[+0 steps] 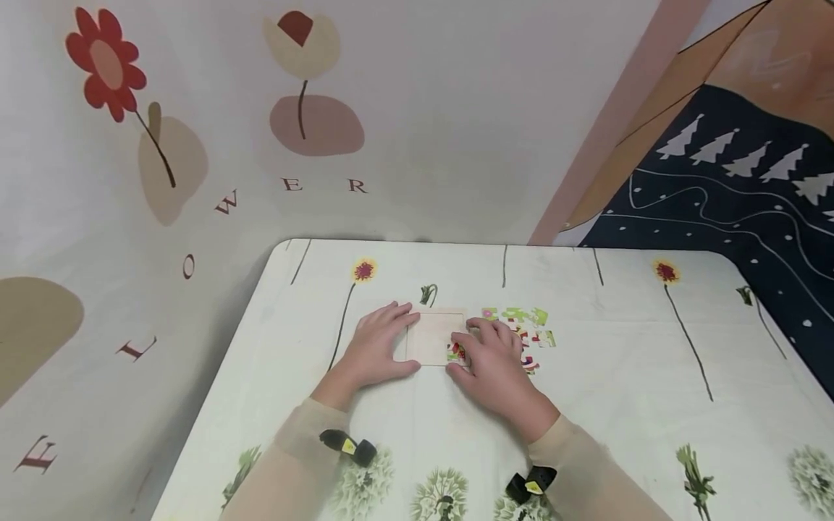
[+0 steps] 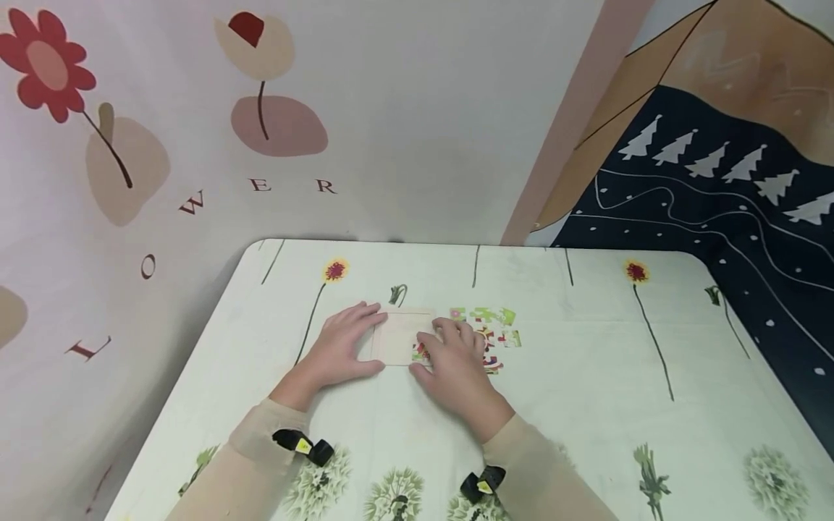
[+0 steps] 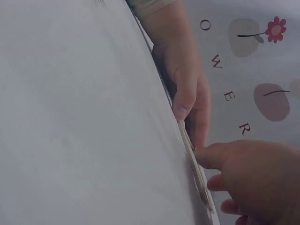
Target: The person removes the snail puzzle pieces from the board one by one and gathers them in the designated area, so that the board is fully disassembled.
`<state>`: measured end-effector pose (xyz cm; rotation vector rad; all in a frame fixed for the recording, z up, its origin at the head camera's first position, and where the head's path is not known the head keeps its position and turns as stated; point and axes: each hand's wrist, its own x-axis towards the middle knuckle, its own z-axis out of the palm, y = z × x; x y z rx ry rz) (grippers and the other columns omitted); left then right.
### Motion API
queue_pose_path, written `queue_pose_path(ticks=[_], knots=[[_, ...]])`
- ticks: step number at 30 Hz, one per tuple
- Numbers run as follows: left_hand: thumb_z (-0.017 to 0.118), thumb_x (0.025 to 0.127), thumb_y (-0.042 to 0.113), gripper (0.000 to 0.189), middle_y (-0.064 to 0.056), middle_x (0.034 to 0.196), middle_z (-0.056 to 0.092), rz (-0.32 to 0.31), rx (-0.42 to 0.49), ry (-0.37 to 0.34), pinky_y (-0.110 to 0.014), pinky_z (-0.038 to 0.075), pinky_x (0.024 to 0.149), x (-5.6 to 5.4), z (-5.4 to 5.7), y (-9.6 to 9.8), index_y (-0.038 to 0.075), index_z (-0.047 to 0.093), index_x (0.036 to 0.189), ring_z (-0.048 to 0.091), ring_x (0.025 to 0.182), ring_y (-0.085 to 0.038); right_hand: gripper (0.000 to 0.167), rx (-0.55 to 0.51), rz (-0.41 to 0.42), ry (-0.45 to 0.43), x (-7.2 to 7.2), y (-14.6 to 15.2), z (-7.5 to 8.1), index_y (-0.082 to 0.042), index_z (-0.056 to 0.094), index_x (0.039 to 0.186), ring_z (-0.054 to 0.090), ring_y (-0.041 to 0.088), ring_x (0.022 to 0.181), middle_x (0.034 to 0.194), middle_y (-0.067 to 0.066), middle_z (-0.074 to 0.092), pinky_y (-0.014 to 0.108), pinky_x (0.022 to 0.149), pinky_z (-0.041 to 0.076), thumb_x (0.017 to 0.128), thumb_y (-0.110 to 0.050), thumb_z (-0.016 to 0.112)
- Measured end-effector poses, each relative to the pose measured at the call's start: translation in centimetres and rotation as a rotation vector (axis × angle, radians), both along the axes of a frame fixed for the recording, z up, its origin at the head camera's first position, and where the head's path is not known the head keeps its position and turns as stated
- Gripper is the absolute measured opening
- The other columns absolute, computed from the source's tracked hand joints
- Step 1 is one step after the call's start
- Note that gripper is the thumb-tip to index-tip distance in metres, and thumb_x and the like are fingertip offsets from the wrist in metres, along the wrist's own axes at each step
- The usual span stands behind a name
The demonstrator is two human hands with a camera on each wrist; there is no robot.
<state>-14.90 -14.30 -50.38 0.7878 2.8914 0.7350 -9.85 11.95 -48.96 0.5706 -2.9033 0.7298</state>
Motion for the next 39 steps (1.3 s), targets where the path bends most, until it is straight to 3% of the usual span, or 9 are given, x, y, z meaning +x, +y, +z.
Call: queue_pose_path(ticks=[6, 17, 26, 39], knots=[[0.082, 0.082, 0.049, 0.089, -0.009, 0.169, 0.040, 0.001, -0.002, -0.003, -0.063, 0.022, 0.125, 0.05, 0.15, 0.05, 0.013, 0.053, 0.158, 0.026, 0.159, -0.034, 0.039, -0.004, -0.031, -0.035, -0.25, 0.01, -0.17, -0.018, 0.076, 0.130, 0.035, 0.044, 0.140, 0.151, 0.016, 0.054, 0.064, 0.111, 0.025, 0.094, -0.032, 0.084], [0.082, 0.082, 0.050, 0.088, -0.009, 0.169, 0.041, 0.002, -0.002, 0.007, -0.063, 0.023, 0.124, -0.03, -0.53, -0.24, 0.014, 0.054, 0.157, 0.027, 0.159, -0.034, 0.042, -0.055, -0.044, -0.062, -0.58, -0.25, -0.27, -0.016, 0.072, 0.127, 0.037, 0.044, 0.139, 0.138, 0.012, 0.057, 0.065, 0.110, 0.027, 0.090, -0.028, 0.088], [0.082, 0.082, 0.050, 0.089, -0.008, 0.170, 0.039, -0.001, -0.010, 0.000, -0.062, 0.022, 0.125, -0.14, -0.39, -0.08, 0.015, 0.053, 0.158, 0.025, 0.160, -0.033, 0.043, -0.012, -0.002, -0.009, -0.45, -0.06, -0.01, -0.020, 0.071, 0.129, 0.050, 0.031, 0.121, 0.123, -0.002, 0.070, 0.058, 0.104, 0.032, 0.091, -0.027, 0.089], [0.081, 0.083, 0.050, 0.089, -0.008, 0.169, 0.040, -0.002, -0.013, 0.005, -0.063, 0.023, 0.124, -0.26, -0.45, -0.06, 0.014, 0.053, 0.158, 0.026, 0.159, -0.034, 0.043, -0.037, -0.002, 0.007, -0.57, -0.01, 0.14, -0.016, 0.074, 0.127, 0.053, 0.028, 0.110, 0.117, 0.000, 0.071, 0.055, 0.096, 0.036, 0.089, -0.025, 0.090]])
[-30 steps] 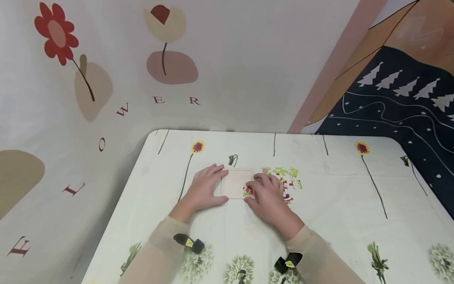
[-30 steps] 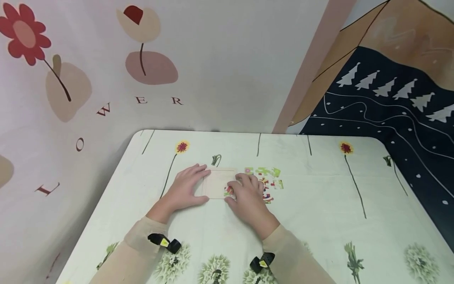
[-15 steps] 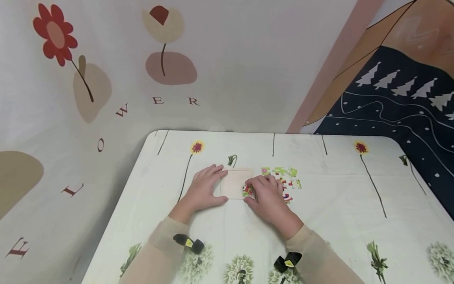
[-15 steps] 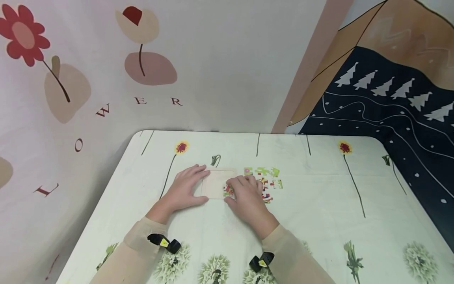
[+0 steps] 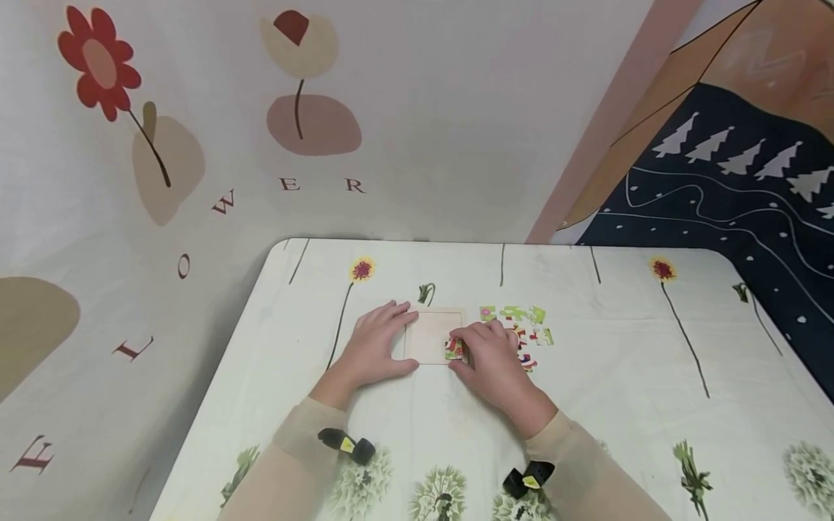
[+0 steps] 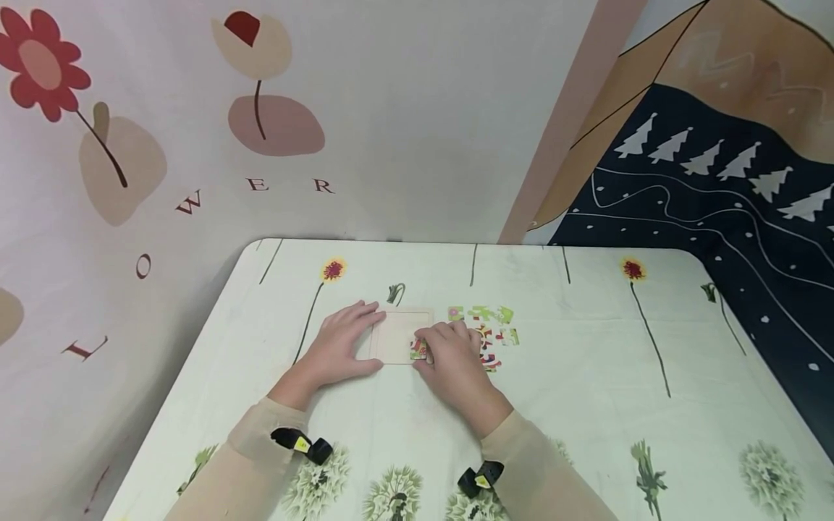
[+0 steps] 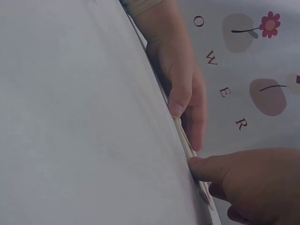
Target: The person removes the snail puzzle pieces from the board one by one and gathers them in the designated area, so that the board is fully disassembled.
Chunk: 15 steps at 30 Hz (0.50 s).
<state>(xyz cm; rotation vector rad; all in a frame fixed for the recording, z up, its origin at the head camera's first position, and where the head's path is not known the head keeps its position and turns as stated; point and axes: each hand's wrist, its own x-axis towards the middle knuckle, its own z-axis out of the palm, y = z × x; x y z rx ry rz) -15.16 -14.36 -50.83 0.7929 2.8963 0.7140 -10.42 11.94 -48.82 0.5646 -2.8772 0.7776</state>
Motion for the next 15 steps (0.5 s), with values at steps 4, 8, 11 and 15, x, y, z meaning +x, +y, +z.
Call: queue_pose_path(ticks=[4, 8, 11, 15], knots=[[0.081, 0.082, 0.050, 0.089, -0.009, 0.169, 0.040, -0.001, 0.009, 0.000, -0.063, 0.023, 0.124, 0.0, 0.2, 0.0, 0.013, 0.054, 0.158, 0.026, 0.159, -0.035, 0.041, -0.034, -0.006, -0.008, 0.0, 0.1, 0.1, -0.015, 0.075, 0.126, 0.054, 0.029, 0.110, 0.116, 0.001, 0.073, 0.056, 0.097, 0.035, 0.088, -0.023, 0.090], [0.082, 0.082, 0.050, 0.089, -0.010, 0.169, 0.041, 0.003, 0.012, 0.003, -0.063, 0.023, 0.124, 0.0, 0.3, 0.0, 0.013, 0.054, 0.157, 0.027, 0.159, -0.035, 0.041, -0.027, -0.005, -0.004, 0.1, 0.3, 0.1, -0.014, 0.075, 0.126, 0.055, 0.031, 0.112, 0.118, 0.003, 0.073, 0.058, 0.098, 0.035, 0.089, -0.022, 0.089], [0.082, 0.081, 0.050, 0.089, -0.010, 0.168, 0.041, 0.001, 0.015, 0.003, -0.063, 0.023, 0.124, 0.1, 0.4, 0.1, 0.013, 0.054, 0.157, 0.027, 0.159, -0.035, 0.041, -0.038, -0.009, -0.005, 0.2, 0.8, 0.3, -0.014, 0.075, 0.127, 0.054, 0.032, 0.113, 0.120, 0.003, 0.073, 0.059, 0.099, 0.034, 0.089, -0.020, 0.089], [0.083, 0.081, 0.049, 0.089, -0.011, 0.168, 0.041, -0.002, 0.015, 0.004, -0.064, 0.024, 0.123, 0.2, 0.3, 0.0, 0.012, 0.054, 0.157, 0.028, 0.158, -0.036, 0.042, -0.083, -0.020, -0.006, 0.5, 2.3, 0.4, -0.015, 0.074, 0.129, 0.053, 0.031, 0.115, 0.121, 0.002, 0.073, 0.059, 0.100, 0.031, 0.089, -0.019, 0.089]])
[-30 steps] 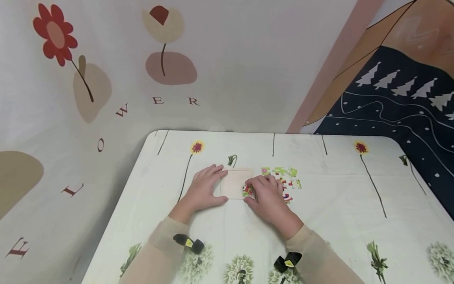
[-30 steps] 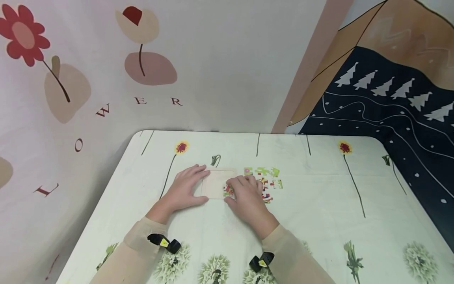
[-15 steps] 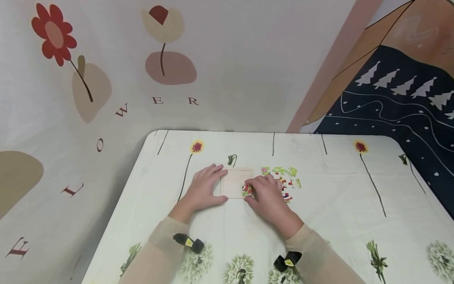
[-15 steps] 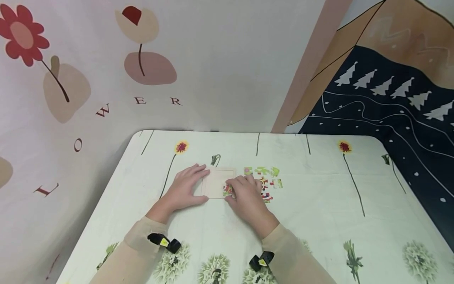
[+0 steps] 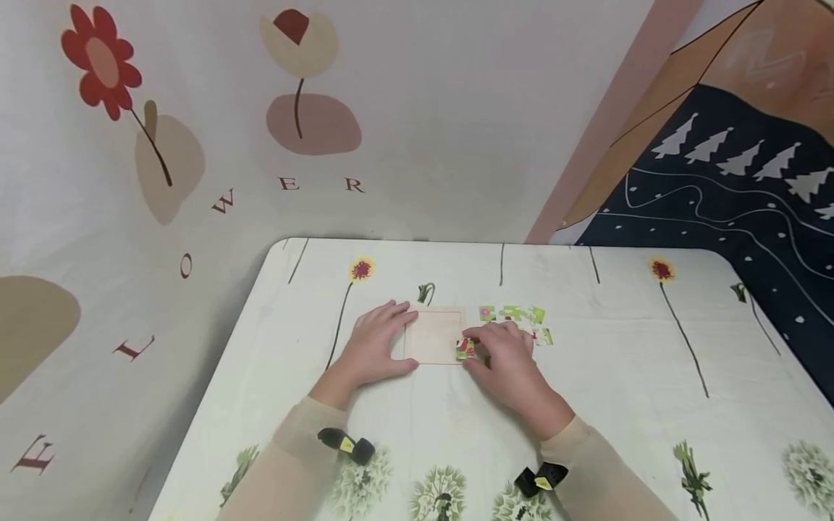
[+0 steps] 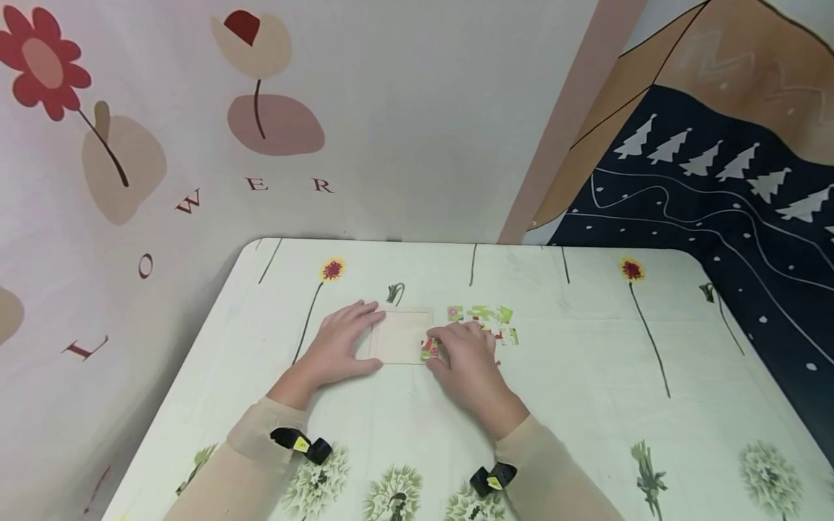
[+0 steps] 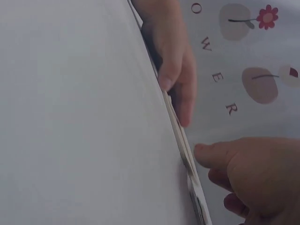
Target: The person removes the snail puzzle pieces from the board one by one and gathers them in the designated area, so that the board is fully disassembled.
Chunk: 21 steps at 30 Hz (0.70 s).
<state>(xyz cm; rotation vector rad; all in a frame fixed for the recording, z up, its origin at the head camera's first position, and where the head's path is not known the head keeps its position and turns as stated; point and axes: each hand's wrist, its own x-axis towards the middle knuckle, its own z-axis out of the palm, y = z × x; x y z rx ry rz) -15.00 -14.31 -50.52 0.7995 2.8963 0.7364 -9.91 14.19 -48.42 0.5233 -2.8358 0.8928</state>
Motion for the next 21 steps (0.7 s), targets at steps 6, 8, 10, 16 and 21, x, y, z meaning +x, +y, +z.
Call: queue_pose_path(ticks=[6, 8, 10, 16, 21], knots=[[0.082, 0.081, 0.049, 0.089, -0.010, 0.168, 0.041, 0.002, -0.003, 0.002, -0.064, 0.024, 0.123, 0.0, -0.1, -0.1, 0.012, 0.054, 0.157, 0.028, 0.159, -0.036, 0.046, -0.063, -0.009, 0.043, 0.1, 3.1, -0.5, -0.014, 0.072, 0.132, 0.051, 0.033, 0.122, 0.128, 0.005, 0.071, 0.062, 0.102, 0.030, 0.090, -0.018, 0.089], [0.083, 0.081, 0.049, 0.089, -0.010, 0.168, 0.041, 0.004, -0.002, 0.001, -0.064, 0.024, 0.124, 0.0, -0.1, -0.1, 0.012, 0.054, 0.157, 0.028, 0.159, -0.035, 0.045, -0.090, 0.009, 0.065, 0.3, 4.2, -0.5, -0.014, 0.072, 0.132, 0.050, 0.033, 0.123, 0.130, 0.006, 0.070, 0.063, 0.103, 0.030, 0.090, -0.016, 0.088], [0.083, 0.081, 0.049, 0.089, -0.010, 0.168, 0.041, 0.005, -0.005, 0.002, -0.064, 0.024, 0.123, 0.0, -0.2, 0.0, 0.012, 0.054, 0.157, 0.027, 0.159, -0.036, 0.045, -0.112, 0.030, 0.083, 0.5, 5.4, -0.6, -0.012, 0.072, 0.132, 0.050, 0.034, 0.122, 0.130, 0.007, 0.070, 0.063, 0.104, 0.030, 0.090, -0.013, 0.088], [0.083, 0.081, 0.049, 0.089, -0.010, 0.168, 0.041, 0.004, -0.007, -0.001, -0.064, 0.023, 0.124, 0.1, -0.1, 0.0, 0.013, 0.054, 0.157, 0.027, 0.159, -0.036, 0.044, -0.124, 0.026, 0.080, 1.4, 9.1, -1.1, -0.009, 0.072, 0.130, 0.049, 0.039, 0.125, 0.131, 0.010, 0.068, 0.064, 0.103, 0.031, 0.089, -0.009, 0.088], [0.083, 0.081, 0.048, 0.089, -0.011, 0.168, 0.041, 0.004, 0.001, -0.001, -0.064, 0.024, 0.124, 0.2, 0.1, 0.0, 0.012, 0.054, 0.157, 0.027, 0.159, -0.036, 0.045, -0.117, -0.018, 0.044, 1.8, 11.5, -1.3, -0.011, 0.071, 0.131, 0.046, 0.040, 0.129, 0.132, 0.011, 0.065, 0.062, 0.102, 0.034, 0.090, -0.009, 0.087]])
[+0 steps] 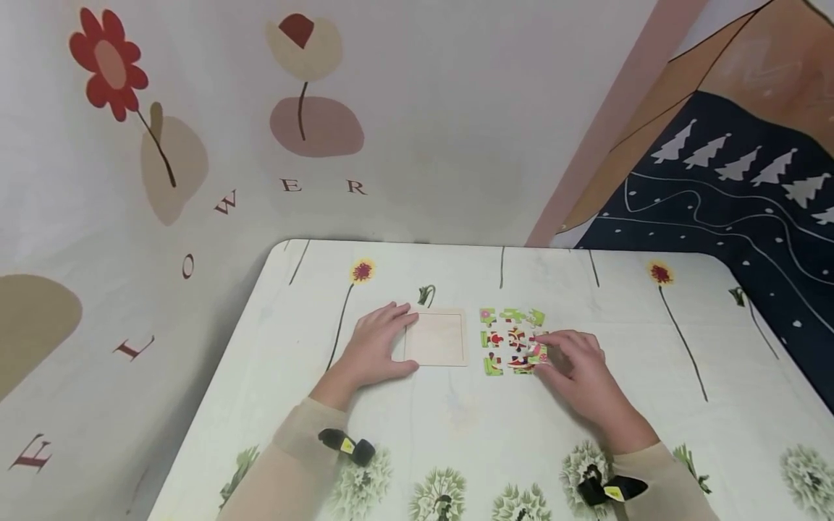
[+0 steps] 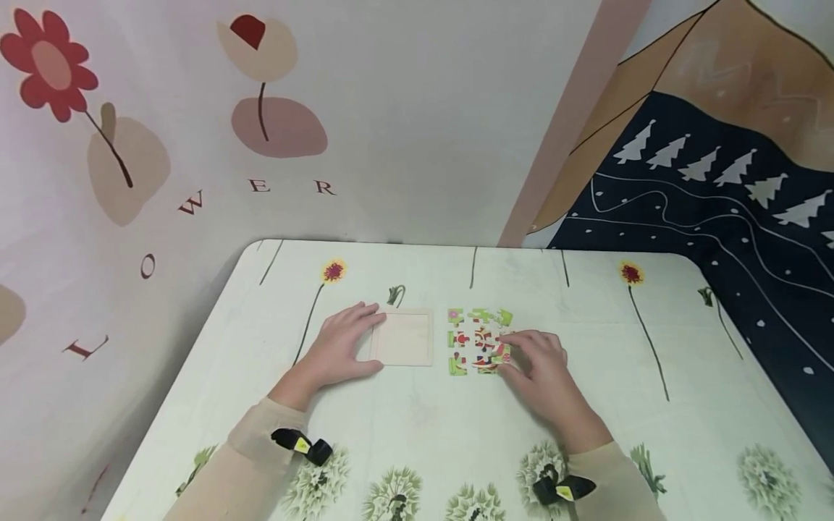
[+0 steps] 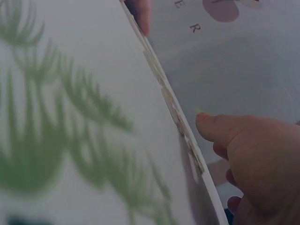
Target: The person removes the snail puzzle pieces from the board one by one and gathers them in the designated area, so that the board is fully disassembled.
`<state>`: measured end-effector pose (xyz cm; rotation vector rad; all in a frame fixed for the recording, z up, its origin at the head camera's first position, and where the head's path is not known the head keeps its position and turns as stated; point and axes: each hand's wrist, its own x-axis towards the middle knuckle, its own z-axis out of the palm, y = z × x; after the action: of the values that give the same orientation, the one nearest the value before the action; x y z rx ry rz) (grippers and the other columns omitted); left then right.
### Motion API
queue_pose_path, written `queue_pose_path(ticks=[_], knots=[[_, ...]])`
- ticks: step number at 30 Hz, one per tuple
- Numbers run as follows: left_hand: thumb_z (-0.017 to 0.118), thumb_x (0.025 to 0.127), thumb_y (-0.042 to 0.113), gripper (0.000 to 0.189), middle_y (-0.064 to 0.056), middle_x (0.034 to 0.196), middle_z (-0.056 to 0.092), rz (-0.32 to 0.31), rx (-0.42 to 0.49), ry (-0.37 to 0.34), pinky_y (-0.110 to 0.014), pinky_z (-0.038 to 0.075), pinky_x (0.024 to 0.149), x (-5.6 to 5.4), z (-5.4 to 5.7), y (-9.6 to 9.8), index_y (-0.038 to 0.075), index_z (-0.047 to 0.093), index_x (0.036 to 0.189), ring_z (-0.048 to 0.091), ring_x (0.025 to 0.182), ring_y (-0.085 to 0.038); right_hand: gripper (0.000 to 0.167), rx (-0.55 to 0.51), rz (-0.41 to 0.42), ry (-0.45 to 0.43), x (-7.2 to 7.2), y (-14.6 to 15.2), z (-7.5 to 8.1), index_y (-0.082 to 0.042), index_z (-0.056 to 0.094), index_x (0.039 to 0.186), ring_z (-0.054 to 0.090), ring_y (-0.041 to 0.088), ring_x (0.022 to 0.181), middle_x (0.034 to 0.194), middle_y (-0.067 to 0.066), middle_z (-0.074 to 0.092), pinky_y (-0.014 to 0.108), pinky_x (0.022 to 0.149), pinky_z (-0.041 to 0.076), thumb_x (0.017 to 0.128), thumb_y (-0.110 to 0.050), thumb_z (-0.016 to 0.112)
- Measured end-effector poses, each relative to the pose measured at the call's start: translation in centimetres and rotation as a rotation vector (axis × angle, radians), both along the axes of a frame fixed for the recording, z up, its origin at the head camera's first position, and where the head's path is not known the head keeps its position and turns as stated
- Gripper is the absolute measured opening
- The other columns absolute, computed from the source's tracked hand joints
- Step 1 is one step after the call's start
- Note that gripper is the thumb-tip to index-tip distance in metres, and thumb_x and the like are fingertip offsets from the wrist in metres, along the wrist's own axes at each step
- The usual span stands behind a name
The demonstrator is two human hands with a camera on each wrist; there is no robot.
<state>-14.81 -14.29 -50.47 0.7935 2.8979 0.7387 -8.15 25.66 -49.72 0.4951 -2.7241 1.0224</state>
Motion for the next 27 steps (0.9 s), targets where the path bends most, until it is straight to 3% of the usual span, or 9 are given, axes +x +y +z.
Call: queue_pose_path(ticks=[9, 17, 27], knots=[[0.082, 0.082, 0.049, 0.089, -0.010, 0.169, 0.040, 0.004, 0.005, -0.007, -0.064, 0.023, 0.124, 0.1, -0.2, -0.1, 0.013, 0.054, 0.157, 0.027, 0.159, -0.036, 0.042, -0.009, 0.008, -0.003, 0.6, 1.9, -0.2, -0.012, 0.076, 0.122, 0.043, 0.041, 0.120, 0.124, 0.011, 0.060, 0.061, 0.095, 0.031, 0.084, -0.002, 0.090], [0.083, 0.082, 0.048, 0.089, -0.010, 0.169, 0.040, 0.013, 0.003, -0.002, -0.064, 0.023, 0.124, 0.2, -0.1, -0.2, 0.013, 0.054, 0.157, 0.027, 0.159, -0.035, 0.038, -0.020, 0.030, -0.006, 0.8, 2.2, -0.7, -0.015, 0.078, 0.121, 0.042, 0.039, 0.118, 0.125, 0.009, 0.059, 0.063, 0.094, 0.026, 0.086, -0.005, 0.089], [0.083, 0.082, 0.047, 0.089, -0.009, 0.169, 0.039, -0.001, 0.025, -0.016, -0.064, 0.021, 0.124, 0.1, 0.6, 0.3, 0.013, 0.052, 0.159, 0.025, 0.159, -0.034, 0.040, -0.051, -0.019, -0.047, 0.8, 2.4, -0.1, -0.011, 0.075, 0.124, 0.039, 0.041, 0.126, 0.139, 0.017, 0.055, 0.063, 0.097, 0.028, 0.087, -0.009, 0.089]])
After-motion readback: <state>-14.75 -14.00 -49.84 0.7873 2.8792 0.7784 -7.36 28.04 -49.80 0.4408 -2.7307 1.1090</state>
